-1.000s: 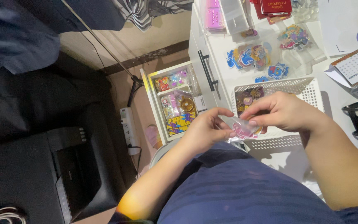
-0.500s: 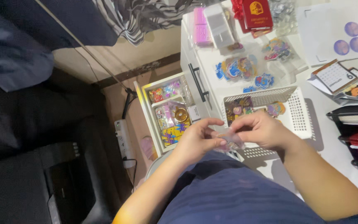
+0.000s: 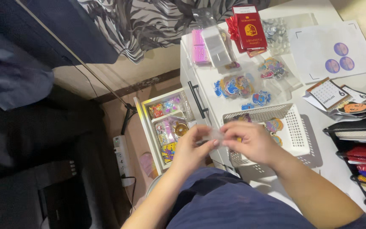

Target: The person sorts through stickers, places them into small plastic bags, and stores the bagged items in a drawer.

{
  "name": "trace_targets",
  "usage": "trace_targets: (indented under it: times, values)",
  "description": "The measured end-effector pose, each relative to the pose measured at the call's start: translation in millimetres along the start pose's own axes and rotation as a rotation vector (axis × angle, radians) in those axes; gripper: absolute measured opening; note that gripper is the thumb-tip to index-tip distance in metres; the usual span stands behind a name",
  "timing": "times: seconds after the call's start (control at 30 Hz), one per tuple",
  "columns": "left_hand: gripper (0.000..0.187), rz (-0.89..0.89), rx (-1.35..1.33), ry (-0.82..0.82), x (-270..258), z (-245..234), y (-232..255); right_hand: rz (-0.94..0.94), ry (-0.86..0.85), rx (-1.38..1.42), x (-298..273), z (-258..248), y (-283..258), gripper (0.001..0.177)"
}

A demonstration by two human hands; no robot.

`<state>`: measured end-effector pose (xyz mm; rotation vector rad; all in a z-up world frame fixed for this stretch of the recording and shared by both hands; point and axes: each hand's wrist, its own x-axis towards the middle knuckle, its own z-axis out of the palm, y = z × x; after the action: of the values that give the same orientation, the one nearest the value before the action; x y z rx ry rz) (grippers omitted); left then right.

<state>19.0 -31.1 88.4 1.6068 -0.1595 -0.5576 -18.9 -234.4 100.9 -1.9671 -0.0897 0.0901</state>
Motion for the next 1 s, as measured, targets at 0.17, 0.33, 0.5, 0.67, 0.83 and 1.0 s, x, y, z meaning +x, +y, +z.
trace_targets:
  times: [0.17, 0.33, 0.5, 0.67, 0.83, 1.0]
  values:
    - [0.055, 0.188, 0.084, 0.183, -2, -15, 23, -0.246, 0.275, -0.391, 18, -30, -23, 0.008]
    - [0.036, 0.16, 0.192, 0.195, 7, -18, -2, -0.362, 0.466, -0.449, 27, -44, -41, 0.006]
    - [0.031, 0.18, 0.189, 0.206, 15, -21, -25, 0.082, 0.367, -0.332, 47, -62, -9, 0.007]
    - [0.029, 0.057, 0.158, 0.19, 18, -29, -32, 0.309, 0.447, 0.157, 75, -94, 50, 0.015]
    - [0.03, -0.152, 0.114, 0.186, 17, -37, -37, 0.528, 0.614, -0.619, 94, -128, 92, 0.051]
    - [0.029, -0.169, 0.048, 0.201, 16, -39, -42, 0.246, 0.505, -0.914, 127, -109, 172, 0.049]
